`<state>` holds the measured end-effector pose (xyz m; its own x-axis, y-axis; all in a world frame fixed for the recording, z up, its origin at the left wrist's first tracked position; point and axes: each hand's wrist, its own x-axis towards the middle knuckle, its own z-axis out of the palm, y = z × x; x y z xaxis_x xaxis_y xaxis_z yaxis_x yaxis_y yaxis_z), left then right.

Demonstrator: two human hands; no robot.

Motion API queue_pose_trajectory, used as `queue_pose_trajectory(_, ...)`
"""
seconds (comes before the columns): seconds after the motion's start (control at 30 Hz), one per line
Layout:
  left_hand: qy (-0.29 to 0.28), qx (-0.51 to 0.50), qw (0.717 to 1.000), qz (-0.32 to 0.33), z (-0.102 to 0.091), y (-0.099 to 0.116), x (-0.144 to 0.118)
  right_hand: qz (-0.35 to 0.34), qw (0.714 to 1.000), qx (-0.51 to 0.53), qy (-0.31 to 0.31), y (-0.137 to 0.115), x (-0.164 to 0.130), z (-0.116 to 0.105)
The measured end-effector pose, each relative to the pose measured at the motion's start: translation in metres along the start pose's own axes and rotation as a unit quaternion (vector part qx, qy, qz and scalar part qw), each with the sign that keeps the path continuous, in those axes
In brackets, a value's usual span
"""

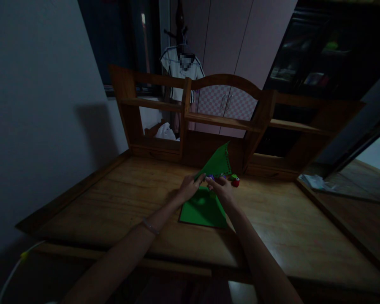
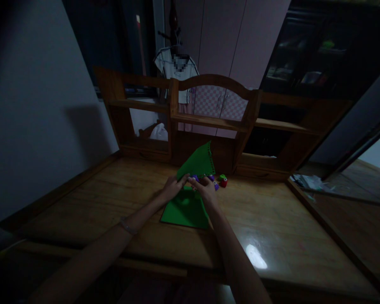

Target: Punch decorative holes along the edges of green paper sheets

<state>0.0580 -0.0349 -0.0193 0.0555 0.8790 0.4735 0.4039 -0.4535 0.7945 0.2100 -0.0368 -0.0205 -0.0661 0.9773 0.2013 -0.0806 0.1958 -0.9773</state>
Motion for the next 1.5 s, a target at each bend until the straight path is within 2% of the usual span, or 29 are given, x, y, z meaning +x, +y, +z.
queue_pose_trajectory(0.2,-0.006,-0.006,1.0,-0.003,-0.001,0.004,-0.001,0.009,0.999,0.043,0.009,-0.002,0.001,0.002)
queue_pose_trajectory(0.4,-0.03,-0.039,0.999,-0.001,-0.004,0.005,-0.001,0.0,1.0,0.014,0.01,-0.006,0.0,0.001)
queue_pose_trajectory(0.93,-0.023,-0.031,0.999,0.017,0.0,-0.005,0.002,-0.003,1.0,0.009,0.021,0.001,0.002,0.0)
queue_pose_trajectory(1.2,-0.056,-0.036,0.997,0.035,-0.004,-0.005,0.002,0.001,1.0,0.011,0.013,0.0,0.002,-0.001)
queue_pose_trajectory(1.5,-0.047,-0.061,0.997,-0.021,-0.003,-0.003,0.003,-0.015,1.0,0.01,-0.007,0.002,0.001,-0.004)
